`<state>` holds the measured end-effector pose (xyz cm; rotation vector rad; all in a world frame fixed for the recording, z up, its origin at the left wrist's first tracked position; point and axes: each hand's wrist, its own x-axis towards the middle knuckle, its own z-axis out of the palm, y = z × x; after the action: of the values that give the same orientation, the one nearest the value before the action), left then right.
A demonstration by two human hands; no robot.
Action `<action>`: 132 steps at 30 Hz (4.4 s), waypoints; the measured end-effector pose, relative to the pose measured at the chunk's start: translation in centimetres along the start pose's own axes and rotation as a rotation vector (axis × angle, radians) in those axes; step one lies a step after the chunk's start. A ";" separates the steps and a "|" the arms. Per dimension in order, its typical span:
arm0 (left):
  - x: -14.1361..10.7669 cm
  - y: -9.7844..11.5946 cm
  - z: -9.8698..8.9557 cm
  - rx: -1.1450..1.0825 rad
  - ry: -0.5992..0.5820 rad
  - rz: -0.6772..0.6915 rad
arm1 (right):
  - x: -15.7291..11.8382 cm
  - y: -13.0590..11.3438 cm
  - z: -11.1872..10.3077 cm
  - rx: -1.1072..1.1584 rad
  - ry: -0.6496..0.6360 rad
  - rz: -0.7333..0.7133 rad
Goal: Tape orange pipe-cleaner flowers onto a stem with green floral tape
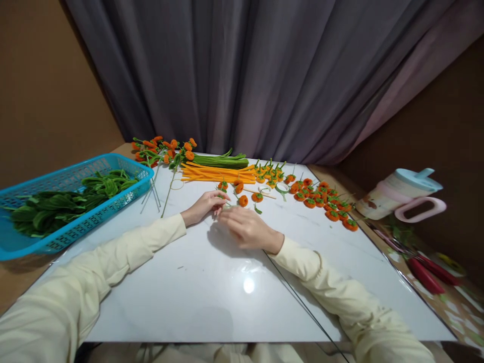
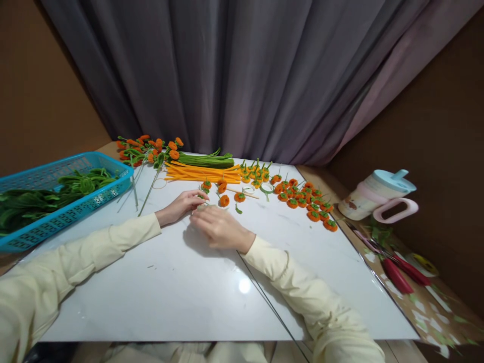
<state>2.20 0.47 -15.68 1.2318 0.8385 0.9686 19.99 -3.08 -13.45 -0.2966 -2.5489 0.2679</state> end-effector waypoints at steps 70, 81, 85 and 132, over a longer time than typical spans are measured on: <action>0.3 -0.2 -0.4 -0.026 -0.075 0.012 | -0.6 4.2 -0.3 1.363 0.204 0.973; 0.1 0.2 0.0 0.031 -0.094 -0.003 | -0.3 3.9 -0.7 1.061 0.323 0.956; 0.3 -0.1 -0.2 0.032 -0.083 -0.028 | 0.0 3.3 -1.0 0.829 0.444 0.905; 0.2 0.1 -0.4 -0.028 0.047 -0.005 | -0.4 1.1 1.8 0.949 0.297 0.903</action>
<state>1.94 0.83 -15.59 1.1869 0.8615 1.0054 19.47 -2.37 -15.44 -0.9706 -1.5892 1.5405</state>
